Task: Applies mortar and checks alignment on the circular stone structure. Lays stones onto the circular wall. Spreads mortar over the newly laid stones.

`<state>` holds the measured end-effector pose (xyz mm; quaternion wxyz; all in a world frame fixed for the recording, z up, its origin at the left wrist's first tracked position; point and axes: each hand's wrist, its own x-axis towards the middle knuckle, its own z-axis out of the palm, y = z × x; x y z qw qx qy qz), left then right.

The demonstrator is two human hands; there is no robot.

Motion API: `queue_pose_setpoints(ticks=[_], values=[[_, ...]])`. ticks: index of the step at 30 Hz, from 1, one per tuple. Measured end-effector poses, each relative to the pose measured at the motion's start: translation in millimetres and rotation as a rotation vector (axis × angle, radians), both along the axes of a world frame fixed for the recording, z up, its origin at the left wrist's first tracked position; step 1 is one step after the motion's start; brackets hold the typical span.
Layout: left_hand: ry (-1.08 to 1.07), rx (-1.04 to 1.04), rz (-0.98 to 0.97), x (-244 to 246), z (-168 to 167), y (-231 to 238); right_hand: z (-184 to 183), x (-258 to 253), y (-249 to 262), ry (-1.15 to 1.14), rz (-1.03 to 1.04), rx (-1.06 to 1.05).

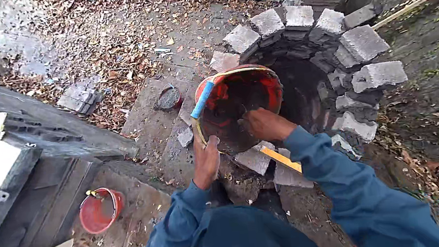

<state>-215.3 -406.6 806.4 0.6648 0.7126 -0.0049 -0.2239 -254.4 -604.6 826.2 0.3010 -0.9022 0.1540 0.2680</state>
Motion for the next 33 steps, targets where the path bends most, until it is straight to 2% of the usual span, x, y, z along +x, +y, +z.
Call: queue_pose_setpoints(ticks=[5, 9, 14, 19, 22, 25, 27, 30, 31, 33], values=[[0.029, 0.157, -0.105, 24.0, -9.6, 71.7, -18.0, 23.2, 80.3, 0.07, -0.188, 0.427], [0.088, 0.264, -0.129, 16.9, -13.4, 105.9, -36.7, 4.8, 121.2, 0.052, -0.466, 0.834], [0.135, 0.283, -0.019, 12.7, -5.9, 131.4, -46.1, -45.3, 151.2, -0.193, -0.618, 1.255], [0.141, 0.203, 0.037, 10.1, -18.0, 152.8, -34.1, -133.9, 134.1, -0.423, -0.779, 1.412], [0.19, 0.203, 0.107, 13.1, -26.0, 162.0, -30.2, -208.2, 99.6, -0.512, -0.982, 1.198], [0.233, 0.21, 0.192, 15.3, -34.3, 183.1, -46.0, -282.4, 72.4, -0.515, -1.271, 0.804], [0.257, 0.157, 0.28, 9.3, -33.4, 188.7, -69.6, -319.9, 54.3, -0.499, -1.384, 0.455], [0.275, 0.248, 0.28, 13.0, -62.0, 224.3, -117.8, -358.5, 30.6, -0.251, -1.384, -0.131], [0.277, 0.306, 0.311, 10.3, -68.0, 229.1, -132.3, -365.8, 22.8, -0.107, -1.349, -0.244], [0.244, 0.416, 0.42, 3.7, -73.1, 233.3, -167.4, -366.6, 8.2, 0.144, -1.225, -0.34]])
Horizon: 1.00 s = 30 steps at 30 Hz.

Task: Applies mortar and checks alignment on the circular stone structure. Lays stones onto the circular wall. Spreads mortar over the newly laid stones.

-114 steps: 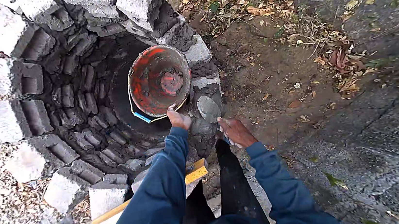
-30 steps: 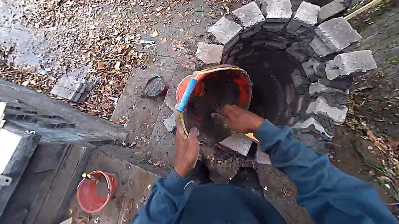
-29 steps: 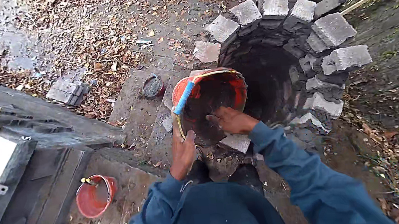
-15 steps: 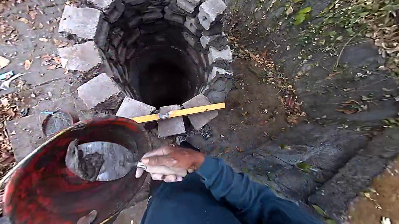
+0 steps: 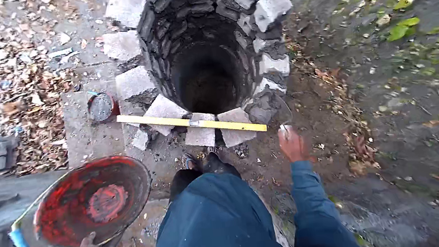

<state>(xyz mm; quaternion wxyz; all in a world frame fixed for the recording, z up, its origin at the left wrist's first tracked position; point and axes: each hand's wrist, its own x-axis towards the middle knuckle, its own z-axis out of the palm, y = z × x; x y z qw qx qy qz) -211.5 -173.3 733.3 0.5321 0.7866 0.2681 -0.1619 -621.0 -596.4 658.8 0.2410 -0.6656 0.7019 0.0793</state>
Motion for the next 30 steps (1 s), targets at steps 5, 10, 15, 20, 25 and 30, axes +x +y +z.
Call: queue_pose_setpoints(ticks=[5, 10, 15, 20, 25, 30], values=[[-0.145, 0.318, 0.043, -8.3, -6.9, 34.6, 2.8, 29.5, -17.3, -0.053, -0.079, -0.095], [-0.228, 0.536, -0.021, -3.8, -2.9, 72.3, 40.8, 81.2, -46.1, -0.61, -0.271, -0.358], [-0.242, 0.572, -0.002, 39.4, -6.1, 104.8, 88.5, 173.7, -55.5, -0.998, -0.201, -0.328], [-0.156, 0.547, -0.049, 109.5, -10.7, 120.3, 107.9, 274.9, -8.7, -1.131, 0.059, -0.33], [-0.176, 0.684, -0.271, 201.8, -35.1, 138.1, 104.6, 392.8, 82.6, -1.15, 0.272, -0.36], [-0.063, 0.655, -0.45, 294.6, -45.8, 151.8, 95.6, 487.5, 167.7, -0.969, 0.474, -0.296]])
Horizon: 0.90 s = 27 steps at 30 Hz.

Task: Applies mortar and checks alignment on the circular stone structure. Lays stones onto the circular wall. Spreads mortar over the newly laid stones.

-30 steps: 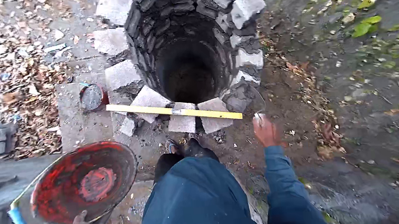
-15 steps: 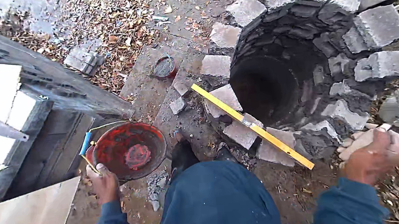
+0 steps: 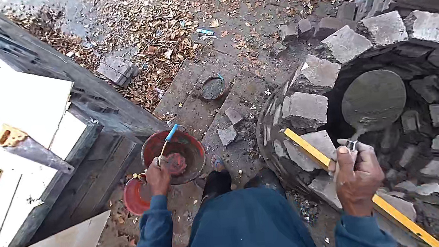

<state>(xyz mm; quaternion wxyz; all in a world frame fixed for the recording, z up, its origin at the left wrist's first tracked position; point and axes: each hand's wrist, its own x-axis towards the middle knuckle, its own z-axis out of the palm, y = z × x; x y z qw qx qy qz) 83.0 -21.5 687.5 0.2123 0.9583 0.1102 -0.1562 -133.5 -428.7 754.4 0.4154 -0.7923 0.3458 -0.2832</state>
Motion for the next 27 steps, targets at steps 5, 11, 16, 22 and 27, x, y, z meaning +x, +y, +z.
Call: queue_pose_setpoints(ticks=[5, 11, 16, 22, 27], values=[[0.139, -0.092, -0.033, 99.0, -31.6, 11.3, -31.3, 21.8, 72.7, 0.283, 0.153, -0.132], [0.186, -0.172, 0.166, 198.4, -72.6, 10.2, -82.7, 42.1, 99.2, 0.517, 0.244, 0.129], [0.178, -0.219, 0.345, 263.3, -76.1, -15.3, -116.5, 73.5, 75.1, 0.754, 0.329, 0.351], [0.323, -0.107, 0.37, 340.2, -123.8, -34.1, -134.5, 104.5, 62.5, 0.897, 0.239, 0.556], [0.379, -0.102, 0.376, 411.1, -216.2, -45.6, -191.5, 154.8, 74.7, 0.849, 0.044, 0.563]])
